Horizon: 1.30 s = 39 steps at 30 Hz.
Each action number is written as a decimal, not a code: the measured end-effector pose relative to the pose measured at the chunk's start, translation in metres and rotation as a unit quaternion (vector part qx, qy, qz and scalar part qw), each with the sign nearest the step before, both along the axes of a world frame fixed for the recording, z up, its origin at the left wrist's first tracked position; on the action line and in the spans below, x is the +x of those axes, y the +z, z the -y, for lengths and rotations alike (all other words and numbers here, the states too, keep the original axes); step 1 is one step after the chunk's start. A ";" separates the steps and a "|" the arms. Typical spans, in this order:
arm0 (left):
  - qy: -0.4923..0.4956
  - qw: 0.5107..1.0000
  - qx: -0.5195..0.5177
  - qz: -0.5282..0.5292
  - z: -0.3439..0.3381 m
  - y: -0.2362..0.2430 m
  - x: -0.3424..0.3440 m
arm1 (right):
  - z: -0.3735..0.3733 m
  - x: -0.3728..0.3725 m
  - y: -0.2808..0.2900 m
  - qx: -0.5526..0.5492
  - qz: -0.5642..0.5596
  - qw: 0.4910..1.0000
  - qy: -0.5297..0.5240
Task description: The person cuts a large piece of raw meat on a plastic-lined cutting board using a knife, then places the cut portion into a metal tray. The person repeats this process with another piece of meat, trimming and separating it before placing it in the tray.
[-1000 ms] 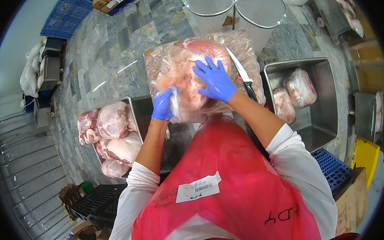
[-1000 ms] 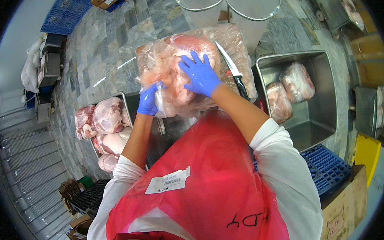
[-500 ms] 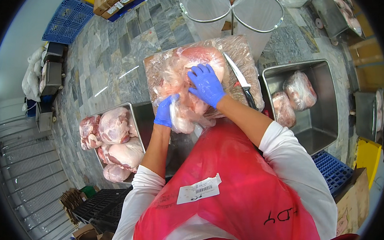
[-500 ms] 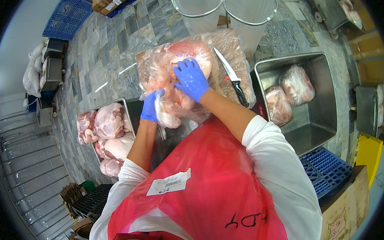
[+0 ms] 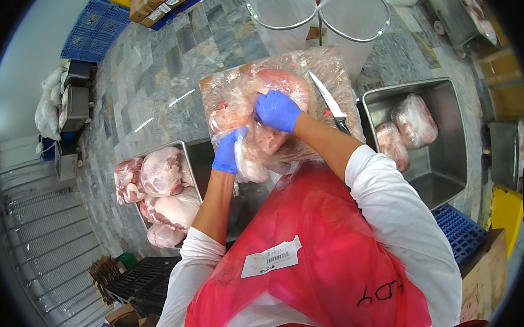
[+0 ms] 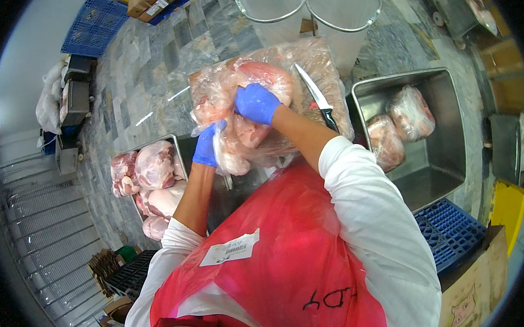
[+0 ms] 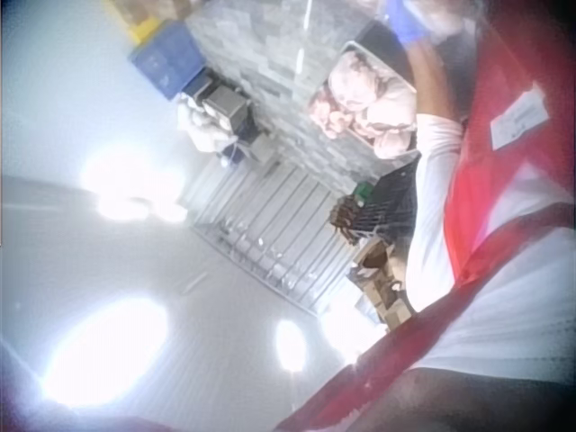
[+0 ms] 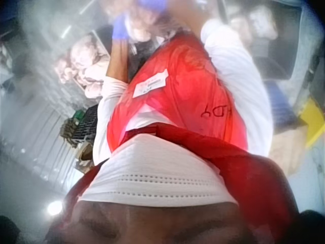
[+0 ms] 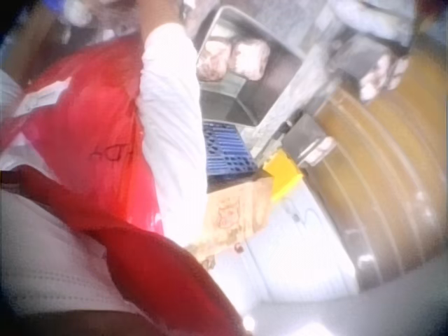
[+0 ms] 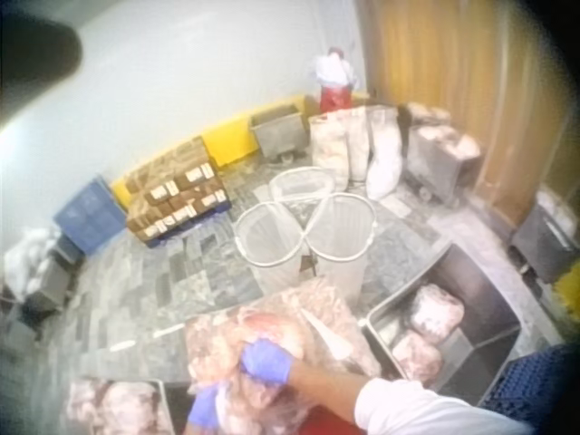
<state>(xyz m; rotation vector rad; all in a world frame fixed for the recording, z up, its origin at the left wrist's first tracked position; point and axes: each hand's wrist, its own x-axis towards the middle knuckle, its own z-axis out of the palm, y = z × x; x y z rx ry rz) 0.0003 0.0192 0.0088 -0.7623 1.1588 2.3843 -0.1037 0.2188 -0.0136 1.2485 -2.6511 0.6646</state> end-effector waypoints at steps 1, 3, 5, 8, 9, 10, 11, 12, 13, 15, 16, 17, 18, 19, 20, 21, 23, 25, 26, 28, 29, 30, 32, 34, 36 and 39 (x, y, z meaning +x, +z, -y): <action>0.001 1.000 0.002 -0.006 -0.003 0.005 0.000 | -0.002 0.001 -0.001 0.020 -0.013 1.000 0.009; 0.000 1.000 0.005 -0.009 -0.003 0.008 0.002 | -0.002 0.002 0.000 0.034 0.000 0.999 0.003; -0.004 1.000 0.009 -0.003 0.000 0.006 0.004 | 0.001 0.004 0.002 0.020 0.052 0.998 -0.027; 0.021 0.999 -0.040 -0.023 0.001 0.002 0.003 | -0.002 0.005 0.005 0.011 0.046 0.998 -0.041; 0.006 0.999 -0.044 -0.027 -0.001 0.009 0.001 | -0.004 0.008 0.005 -0.008 0.046 0.997 -0.059; -0.011 0.999 -0.046 -0.027 -0.004 0.023 -0.001 | -0.007 0.013 0.005 -0.025 0.049 0.995 -0.078; -0.028 0.998 -0.048 -0.027 -0.002 0.030 -0.003 | -0.011 0.019 0.006 -0.042 0.052 0.993 -0.097; -0.050 0.997 -0.057 -0.003 0.004 0.037 -0.007 | -0.013 0.026 0.005 -0.081 0.037 0.993 -0.083; -0.056 0.995 -0.079 -0.007 0.003 0.040 -0.003 | -0.017 0.034 0.004 -0.120 0.022 0.990 -0.070; -0.068 0.989 -0.127 -0.017 0.002 0.053 0.001 | -0.022 0.057 0.013 -0.135 0.031 0.989 -0.049; -0.069 0.988 -0.138 -0.023 0.009 0.053 0.005 | -0.022 0.080 0.030 -0.112 0.055 0.991 -0.038; -0.073 0.987 -0.139 -0.024 0.006 0.058 0.006 | -0.022 0.095 0.039 -0.088 0.078 0.993 -0.029; -0.082 0.987 -0.139 -0.026 -0.003 0.067 0.004 | -0.014 0.102 0.035 -0.116 0.112 0.985 -0.056; -0.090 0.986 -0.139 -0.029 -0.008 0.073 0.002 | -0.006 0.102 0.030 -0.133 0.126 0.980 -0.073; -0.104 0.985 -0.137 -0.026 -0.006 0.070 -0.002 | 0.002 0.101 0.025 -0.149 0.140 0.975 -0.089; -0.114 0.984 -0.135 -0.022 -0.002 0.065 -0.006 | 0.009 0.100 0.019 -0.165 0.154 0.969 -0.100; -0.151 0.973 -0.171 -0.017 0.005 0.073 -0.019 | 0.014 0.091 0.005 -0.183 0.210 0.951 -0.134; -0.197 0.949 -0.244 -0.012 0.017 0.102 -0.034 | 0.012 0.079 -0.001 -0.192 0.257 0.935 -0.153; -0.237 0.919 -0.301 -0.092 0.029 0.107 -0.040 | 0.007 0.074 -0.002 -0.193 0.277 0.928 -0.156; -0.365 0.744 -0.529 -0.185 0.013 0.139 -0.058 | -0.002 0.061 -0.006 -0.185 0.309 0.919 -0.158; -0.414 0.623 -0.625 -0.223 0.009 0.150 -0.070 | -0.004 0.054 -0.009 -0.179 0.321 0.916 -0.158; -0.361 0.579 -0.667 -0.300 0.026 0.121 -0.074 | -0.003 0.049 -0.009 -0.175 0.334 0.914 -0.153; -0.332 0.444 -0.751 -0.360 0.013 0.109 -0.085 | -0.005 0.036 -0.016 -0.158 0.357 0.909 -0.149; -0.320 0.371 -0.765 -0.417 0.003 0.091 -0.104 | -0.013 0.023 -0.034 -0.108 0.263 0.954 -0.098; -0.317 0.393 -0.743 -0.440 0.005 0.066 -0.113 | -0.026 0.011 -0.042 -0.127 0.305 0.943 -0.050; -0.377 0.502 -0.688 -0.364 -0.001 0.056 -0.114 | -0.040 -0.005 -0.040 -0.130 0.357 0.925 -0.014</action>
